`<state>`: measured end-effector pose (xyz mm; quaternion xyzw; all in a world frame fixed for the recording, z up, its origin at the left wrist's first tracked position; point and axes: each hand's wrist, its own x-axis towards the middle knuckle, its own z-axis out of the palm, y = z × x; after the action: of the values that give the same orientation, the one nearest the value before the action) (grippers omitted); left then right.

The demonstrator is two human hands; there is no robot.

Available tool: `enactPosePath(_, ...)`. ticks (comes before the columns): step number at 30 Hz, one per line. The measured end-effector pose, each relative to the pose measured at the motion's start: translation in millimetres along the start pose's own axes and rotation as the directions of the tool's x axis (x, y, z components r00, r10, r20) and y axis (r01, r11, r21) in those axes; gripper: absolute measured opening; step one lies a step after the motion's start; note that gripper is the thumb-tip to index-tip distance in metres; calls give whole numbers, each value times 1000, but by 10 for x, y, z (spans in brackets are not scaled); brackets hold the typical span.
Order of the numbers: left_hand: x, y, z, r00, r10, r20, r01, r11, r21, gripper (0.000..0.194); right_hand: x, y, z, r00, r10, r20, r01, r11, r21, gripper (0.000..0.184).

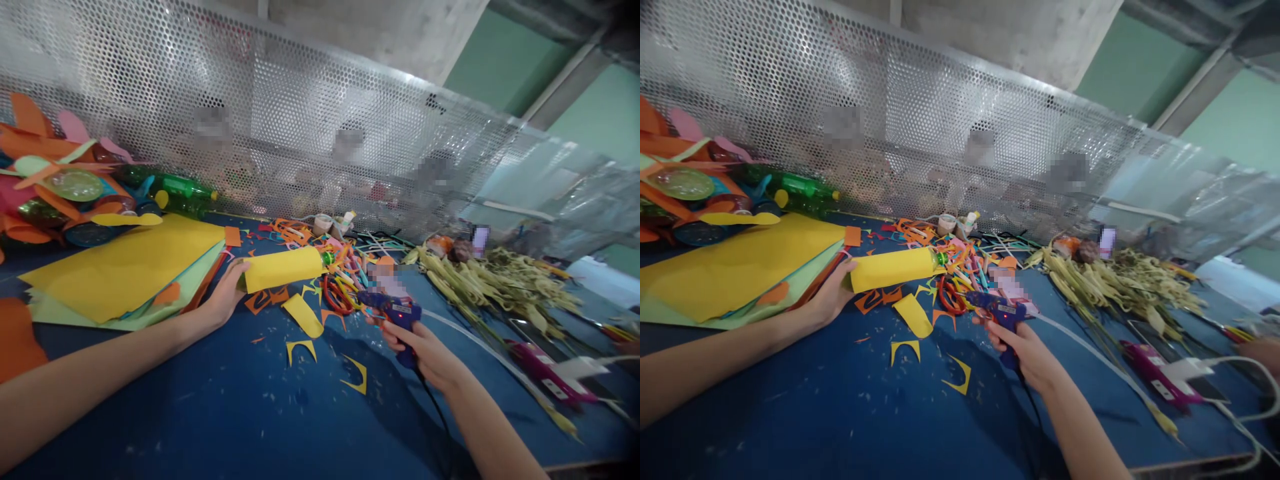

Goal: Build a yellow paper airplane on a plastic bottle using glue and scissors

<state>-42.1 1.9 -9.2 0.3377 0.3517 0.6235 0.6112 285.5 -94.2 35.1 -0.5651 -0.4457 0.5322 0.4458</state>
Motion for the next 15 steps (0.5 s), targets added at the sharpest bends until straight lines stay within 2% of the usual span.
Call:
enactPosePath(4,7,-18,-12,1000,2,7,-2,1000,30,29,114,-51,83,997,18,74,-16,1000,-27,35)
enactPosePath(8,6,-25,-16,1000,4,17,-4,999,42,30,151,-92,207,990,10,143,12,989,-150,36)
enactPosePath(11,-5,-18,-8,1000,6,26,-8,998,62,30,176,-94,322,990,-92,107,120,948,-294,36)
enactPosePath(15,-30,0,10,1000,13,23,-15,997,76,28,245,-65,436,965,-262,32,244,839,-487,39)
